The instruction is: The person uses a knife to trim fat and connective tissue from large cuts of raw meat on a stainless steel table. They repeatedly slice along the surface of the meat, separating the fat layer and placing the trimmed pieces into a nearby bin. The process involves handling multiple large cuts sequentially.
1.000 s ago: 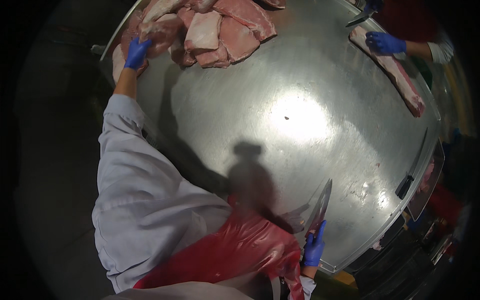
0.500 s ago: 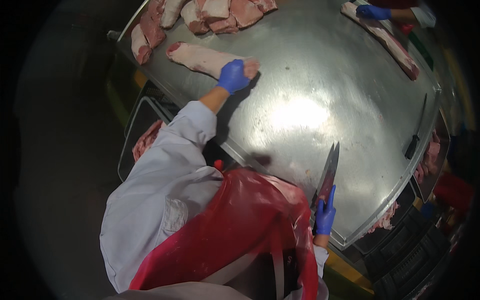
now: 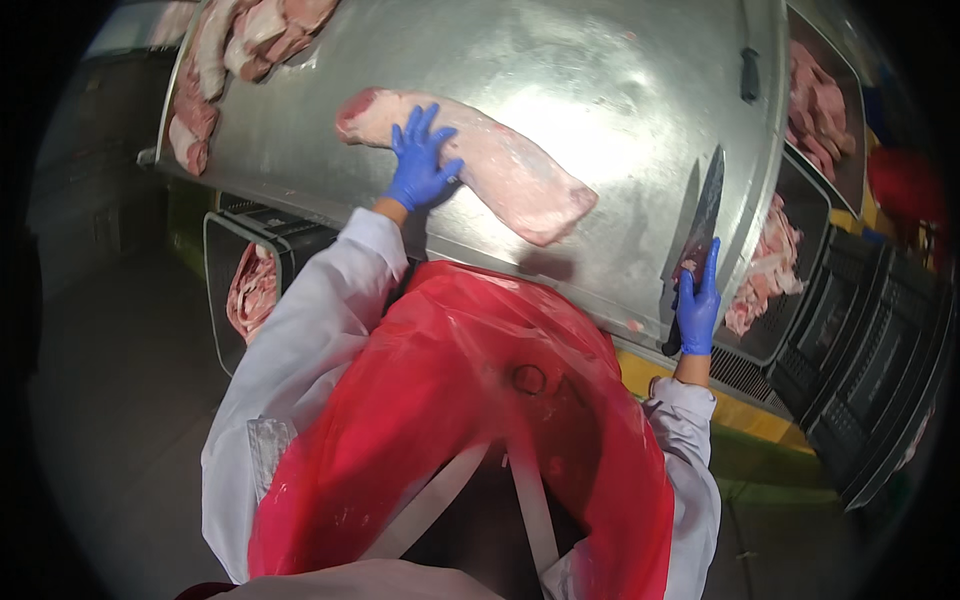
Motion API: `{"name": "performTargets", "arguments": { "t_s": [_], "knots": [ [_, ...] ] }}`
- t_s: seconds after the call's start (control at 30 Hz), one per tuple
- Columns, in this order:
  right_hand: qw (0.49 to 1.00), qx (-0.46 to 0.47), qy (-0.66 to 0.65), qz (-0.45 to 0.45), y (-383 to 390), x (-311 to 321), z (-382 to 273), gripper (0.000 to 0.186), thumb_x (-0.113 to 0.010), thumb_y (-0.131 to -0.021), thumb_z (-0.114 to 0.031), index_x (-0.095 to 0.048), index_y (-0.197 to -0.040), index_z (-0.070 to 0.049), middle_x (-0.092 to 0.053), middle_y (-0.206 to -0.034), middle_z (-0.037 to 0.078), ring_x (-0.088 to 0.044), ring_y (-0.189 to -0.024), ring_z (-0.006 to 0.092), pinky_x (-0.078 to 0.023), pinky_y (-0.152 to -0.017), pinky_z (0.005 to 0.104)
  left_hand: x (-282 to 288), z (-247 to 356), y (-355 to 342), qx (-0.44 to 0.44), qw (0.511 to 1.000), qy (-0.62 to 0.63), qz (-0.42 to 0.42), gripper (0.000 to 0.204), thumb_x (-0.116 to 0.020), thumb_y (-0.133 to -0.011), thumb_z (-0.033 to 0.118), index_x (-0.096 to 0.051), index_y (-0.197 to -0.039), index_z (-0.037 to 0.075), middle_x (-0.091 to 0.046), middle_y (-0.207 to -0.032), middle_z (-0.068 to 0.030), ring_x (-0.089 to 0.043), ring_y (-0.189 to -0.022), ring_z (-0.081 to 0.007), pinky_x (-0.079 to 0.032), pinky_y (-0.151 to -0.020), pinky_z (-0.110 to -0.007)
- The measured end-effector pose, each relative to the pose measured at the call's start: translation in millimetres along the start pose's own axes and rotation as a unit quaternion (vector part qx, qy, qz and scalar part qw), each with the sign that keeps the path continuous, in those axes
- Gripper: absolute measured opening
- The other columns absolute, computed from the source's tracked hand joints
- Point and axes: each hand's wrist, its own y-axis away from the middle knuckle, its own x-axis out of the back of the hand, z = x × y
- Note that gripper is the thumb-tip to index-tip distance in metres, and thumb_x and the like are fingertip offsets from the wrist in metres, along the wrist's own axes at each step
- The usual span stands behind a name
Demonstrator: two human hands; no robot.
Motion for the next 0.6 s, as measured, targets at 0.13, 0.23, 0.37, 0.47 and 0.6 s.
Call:
{"name": "performTargets", "arguments": {
  "t_s": [0.13,0.23,0.37,0.47,0.6],
  "knots": [
    [0.999,0.026,0.002,0.023,19,24,31,0.072,-0.056,-0.100,-0.009,-0.022,-0.162,-0.023,-0.053,-0.070,-0.002,-0.043,-0.057,0.0059,-0.040,-0.052,0.0246,-5,-11,-98,0.559,0.797,0.189,0.129,0.102,-0.073,-0.076,0.066,-0.039,-0.145,0.000,-0.025,-0.158,-0.0285,-0.033,-0.145,-0.0402,-0.033,-0.116,-0.048],
    [1.000,-0.023,-0.006,0.008,43,39,50,0.073,-0.056,-0.100,-0.009,-0.021,-0.162,-0.022,-0.055,-0.070,0.000,-0.046,-0.057,0.0074,-0.042,-0.052,0.0267,24,16,-167,0.660,0.735,0.135,0.078,0.129,-0.083,-0.066,0.062,-0.017,-0.154,-0.005,-0.028,-0.157,-0.0282,-0.034,-0.145,-0.0383,-0.038,-0.116,-0.045],
    [0.999,-0.005,0.043,0.024,76,50,57,0.072,-0.055,-0.100,-0.009,-0.022,-0.162,-0.021,-0.058,-0.070,0.003,-0.047,-0.054,0.0094,-0.043,-0.050,0.0287,-5,8,-231,0.450,0.890,-0.008,-0.074,0.136,-0.088,-0.061,0.058,-0.013,-0.155,-0.005,-0.029,-0.157,-0.0286,-0.035,-0.145,-0.0373,-0.038,-0.117,-0.045],
    [0.996,-0.080,0.025,0.016,93,57,58,0.073,-0.055,-0.099,-0.007,-0.021,-0.162,-0.020,-0.058,-0.070,0.004,-0.048,-0.051,0.0110,-0.043,-0.049,0.0296,-24,10,-256,0.299,0.947,0.097,-0.072,0.116,-0.088,-0.064,0.039,-0.024,-0.151,-0.002,-0.047,-0.143,-0.0288,-0.055,-0.127,-0.0392,-0.049,-0.105,-0.045],
    [0.994,-0.100,0.002,0.053,92,48,60,0.072,-0.054,-0.098,-0.004,-0.023,-0.161,-0.020,-0.053,-0.068,0.003,-0.043,-0.052,0.0105,-0.040,-0.049,0.0287,-43,12,-244,0.235,0.772,0.576,-0.133,0.078,-0.079,-0.075,0.023,-0.045,-0.142,0.000,-0.064,-0.121,-0.0196,-0.065,-0.107,-0.0330,-0.055,-0.093,-0.045]
  ]
}}
